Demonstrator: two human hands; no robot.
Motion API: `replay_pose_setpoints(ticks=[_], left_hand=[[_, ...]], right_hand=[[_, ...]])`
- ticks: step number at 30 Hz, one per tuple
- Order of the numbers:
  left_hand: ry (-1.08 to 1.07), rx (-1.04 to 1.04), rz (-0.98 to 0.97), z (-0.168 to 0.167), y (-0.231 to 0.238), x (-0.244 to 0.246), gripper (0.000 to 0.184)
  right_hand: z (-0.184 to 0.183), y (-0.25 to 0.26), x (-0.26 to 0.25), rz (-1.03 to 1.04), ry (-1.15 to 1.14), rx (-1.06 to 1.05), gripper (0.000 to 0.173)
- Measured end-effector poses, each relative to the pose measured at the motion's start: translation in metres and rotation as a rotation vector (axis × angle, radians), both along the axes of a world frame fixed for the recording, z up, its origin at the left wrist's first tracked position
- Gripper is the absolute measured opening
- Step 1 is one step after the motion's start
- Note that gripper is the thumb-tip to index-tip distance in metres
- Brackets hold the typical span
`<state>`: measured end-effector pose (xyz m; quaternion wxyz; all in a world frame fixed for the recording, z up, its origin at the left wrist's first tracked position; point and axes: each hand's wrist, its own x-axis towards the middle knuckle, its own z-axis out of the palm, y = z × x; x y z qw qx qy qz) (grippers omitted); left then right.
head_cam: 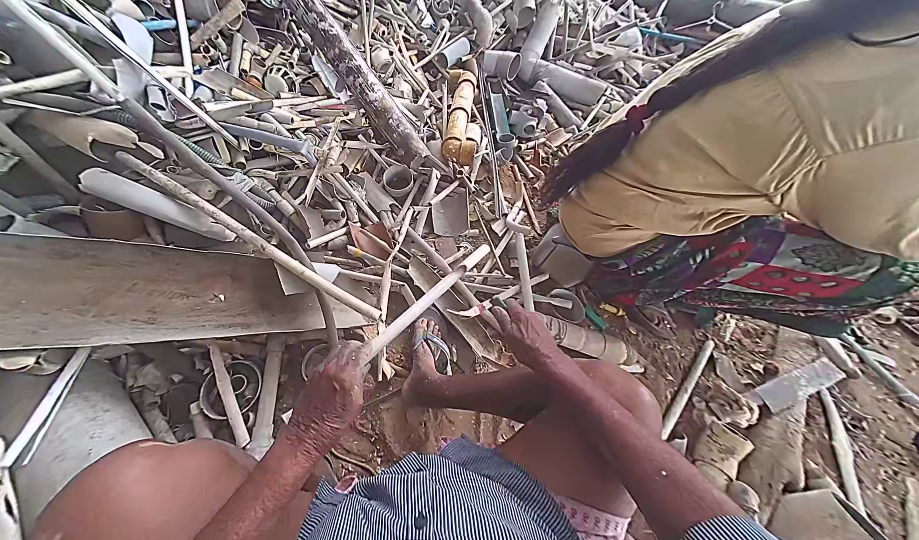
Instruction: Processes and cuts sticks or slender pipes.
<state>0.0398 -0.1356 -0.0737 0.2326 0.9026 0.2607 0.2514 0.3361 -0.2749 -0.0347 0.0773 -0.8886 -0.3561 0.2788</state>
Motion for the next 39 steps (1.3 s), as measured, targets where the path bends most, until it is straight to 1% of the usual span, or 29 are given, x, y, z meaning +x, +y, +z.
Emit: replay_pose_setpoints(ticks=[1, 2, 3, 4, 6, 7, 9, 11, 12, 14, 16, 17, 20, 22, 24, 27, 31, 34, 39], left_hand=[[0.017, -0.022, -0.008, 0.001, 0.001, -0.003, 0.029], [0.021, -0.058, -0.005, 0.002, 0.001, -0.005, 0.03], [0.018, -0.118, 0.008, 0.005, 0.002, -0.007, 0.03], [0.018, -0.229, 0.025, 0.009, 0.004, -0.006, 0.029], [0.066, -0.571, 0.039, 0.02, 0.012, -0.004, 0.03], [0.079, -0.749, 0.02, 0.021, 0.017, -0.002, 0.03], [0.009, -1.079, -0.05, 0.023, 0.021, 0.003, 0.026], [-0.089, -1.356, -0.1, 0.025, 0.017, 0.011, 0.025], [-0.123, -1.464, -0.113, 0.026, 0.014, 0.014, 0.024], [-0.16, -1.614, -0.12, 0.028, 0.008, 0.022, 0.024], [-0.174, -1.725, -0.129, 0.031, 0.005, 0.028, 0.024], [-0.176, -1.763, -0.147, 0.032, 0.004, 0.03, 0.024], [-0.187, -1.818, -0.193, 0.033, 0.005, 0.033, 0.025], [-0.178, -1.827, -0.227, 0.032, 0.007, 0.032, 0.025], [-0.165, -1.811, -0.258, 0.028, 0.009, 0.029, 0.025], [-0.094, -1.77, -0.276, 0.021, 0.009, 0.015, 0.029], [-0.016, -1.73, -0.216, 0.016, 0.012, -0.01, 0.029], [-0.018, -1.69, -0.162, 0.017, 0.014, -0.023, 0.025], [0.035, -1.505, -0.101, 0.03, 0.012, -0.027, 0.022]], right_hand=[[-0.001, -0.004, 0.028, -0.136, 0.03, 0.029, 0.047], [-0.003, -0.009, 0.048, -0.252, 0.084, 0.106, 0.045], [-0.004, -0.013, 0.054, -0.355, 0.155, 0.224, 0.043], [-0.003, -0.014, 0.052, -0.457, 0.278, 0.362, 0.041], [0.001, -0.01, 0.036, -0.623, 0.516, 0.552, 0.032], [0.0, -0.005, 0.027, -0.669, 0.596, 0.612, 0.024], [-0.002, 0.005, 0.009, -0.684, 0.671, 0.685, 0.012], [-0.003, 0.017, -0.006, -0.677, 0.719, 0.727, 0.012], [-0.001, 0.025, -0.014, -0.691, 0.759, 0.745, 0.013], [0.004, 0.041, -0.027, -0.731, 0.861, 0.785, 0.015], [0.011, 0.057, -0.039, -0.791, 0.941, 0.817, 0.019], [0.014, 0.064, -0.043, -0.82, 0.967, 0.831, 0.018], [0.014, 0.076, -0.051, -0.863, 1.007, 0.879, 0.016], [0.012, 0.081, -0.053, -0.876, 0.991, 0.888, 0.017], [0.01, 0.084, -0.053, -0.868, 0.975, 0.894, 0.016], [0.008, 0.086, -0.053, -0.883, 0.923, 0.904, 0.015], [0.001, 0.087, -0.039, -0.881, 0.882, 0.935, 0.014], [-0.004, 0.086, -0.032, -0.89, 0.871, 0.947, 0.014], [-0.008, 0.087, -0.032, -0.93, 0.878, 0.937, 0.013]])
